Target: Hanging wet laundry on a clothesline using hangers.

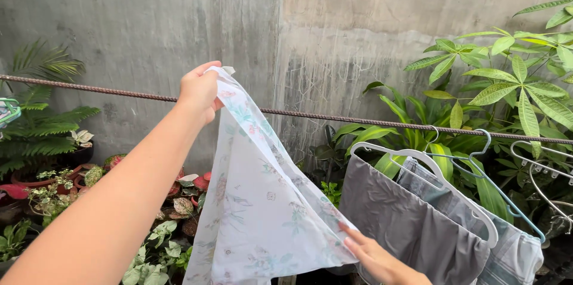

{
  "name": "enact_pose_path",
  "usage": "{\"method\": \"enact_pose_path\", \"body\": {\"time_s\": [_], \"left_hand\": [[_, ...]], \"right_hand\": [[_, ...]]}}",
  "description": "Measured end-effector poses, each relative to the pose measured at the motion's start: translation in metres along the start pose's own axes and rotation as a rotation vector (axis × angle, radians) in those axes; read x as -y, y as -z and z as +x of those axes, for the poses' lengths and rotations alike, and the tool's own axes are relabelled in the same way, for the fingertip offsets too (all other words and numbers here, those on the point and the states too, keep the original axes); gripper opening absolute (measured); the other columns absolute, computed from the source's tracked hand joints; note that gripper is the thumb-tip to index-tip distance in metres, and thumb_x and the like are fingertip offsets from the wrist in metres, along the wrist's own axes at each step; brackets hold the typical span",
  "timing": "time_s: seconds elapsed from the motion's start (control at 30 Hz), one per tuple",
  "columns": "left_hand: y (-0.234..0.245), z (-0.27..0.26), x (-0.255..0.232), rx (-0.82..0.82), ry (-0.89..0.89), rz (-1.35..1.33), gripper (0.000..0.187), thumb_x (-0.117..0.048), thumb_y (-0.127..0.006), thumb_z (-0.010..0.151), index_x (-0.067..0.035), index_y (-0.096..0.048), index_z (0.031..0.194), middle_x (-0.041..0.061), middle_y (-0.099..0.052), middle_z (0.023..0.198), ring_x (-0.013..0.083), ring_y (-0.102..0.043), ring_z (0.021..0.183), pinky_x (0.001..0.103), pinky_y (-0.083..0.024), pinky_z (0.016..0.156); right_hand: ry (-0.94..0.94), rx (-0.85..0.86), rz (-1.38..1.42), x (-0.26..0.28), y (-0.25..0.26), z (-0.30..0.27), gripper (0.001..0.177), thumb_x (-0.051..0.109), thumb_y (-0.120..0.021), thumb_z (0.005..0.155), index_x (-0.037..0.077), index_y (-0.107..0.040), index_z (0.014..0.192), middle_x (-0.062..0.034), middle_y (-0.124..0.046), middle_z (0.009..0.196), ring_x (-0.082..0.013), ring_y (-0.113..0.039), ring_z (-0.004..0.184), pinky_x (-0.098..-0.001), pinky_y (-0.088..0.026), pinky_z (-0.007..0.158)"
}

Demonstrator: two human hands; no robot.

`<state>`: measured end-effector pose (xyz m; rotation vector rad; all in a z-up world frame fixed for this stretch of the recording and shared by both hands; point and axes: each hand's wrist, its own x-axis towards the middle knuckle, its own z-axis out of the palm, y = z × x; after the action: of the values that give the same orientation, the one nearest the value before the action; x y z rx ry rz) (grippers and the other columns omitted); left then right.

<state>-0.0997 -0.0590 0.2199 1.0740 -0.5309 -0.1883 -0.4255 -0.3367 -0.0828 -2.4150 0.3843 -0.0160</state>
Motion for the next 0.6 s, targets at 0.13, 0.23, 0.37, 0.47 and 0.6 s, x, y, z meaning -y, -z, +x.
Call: {"method": "enact_pose_path", "body": {"time_s": [0.13,0.23,0.37,0.47,0.6], "left_hand": [[0.052,0.001,-0.006,-0.075,0.009,0.134,0.045,-0.003,-0.041,0.097,-0.008,-0.058,0.139,0.012,-0.068,0.123,0.0244,-0.073,0.102,0.043,-0.063,0.081],[0.072,-0.007,-0.008,-0.076,0.014,0.333,0.04,-0.003,-0.044,0.098,-0.006,-0.062,0.134,0.012,-0.068,0.121,0.0242,-0.073,0.1,0.041,-0.061,0.08],[0.087,-0.002,0.0,-0.062,-0.036,0.565,0.032,-0.004,-0.048,0.099,-0.002,-0.068,0.124,0.011,-0.069,0.114,0.0249,-0.072,0.095,0.041,-0.061,0.074],[0.084,0.005,-0.004,-0.076,-0.056,0.64,0.035,0.001,-0.047,0.096,-0.001,-0.071,0.121,0.012,-0.07,0.111,0.0223,-0.071,0.094,0.04,-0.061,0.075],[0.055,0.01,0.003,0.097,0.066,0.793,0.041,-0.006,-0.052,0.092,-0.005,-0.071,0.128,0.012,-0.072,0.121,0.0235,-0.071,0.107,0.04,-0.06,0.092]], "right_hand": [[0.151,-0.277,0.046,0.0,0.091,-0.026,0.052,0.049,-0.058,0.094,0.012,-0.066,0.129,-0.0009,-0.052,0.152,-0.0204,-0.051,0.135,-0.0346,-0.039,0.11],[0.176,-0.507,-0.068,0.018,0.154,-0.037,0.037,0.041,-0.078,0.084,0.006,-0.084,0.096,-0.0037,-0.07,0.121,-0.0161,-0.066,0.1,-0.0322,-0.051,0.087],[-0.021,-0.72,-0.196,0.059,0.209,-0.046,0.034,0.038,-0.082,0.081,0.006,-0.084,0.089,-0.0124,-0.075,0.074,-0.0167,-0.06,0.067,-0.0338,-0.05,0.063],[0.099,-0.813,-0.32,0.11,0.223,-0.047,0.035,0.039,-0.08,0.082,0.004,-0.079,0.089,-0.0074,-0.07,0.065,-0.0143,-0.057,0.061,-0.0314,-0.049,0.058],[0.062,-0.866,-0.327,0.17,0.229,-0.031,0.034,0.037,-0.082,0.086,0.003,-0.079,0.088,-0.0077,-0.069,0.065,-0.0142,-0.058,0.059,-0.0312,-0.048,0.059]]}}
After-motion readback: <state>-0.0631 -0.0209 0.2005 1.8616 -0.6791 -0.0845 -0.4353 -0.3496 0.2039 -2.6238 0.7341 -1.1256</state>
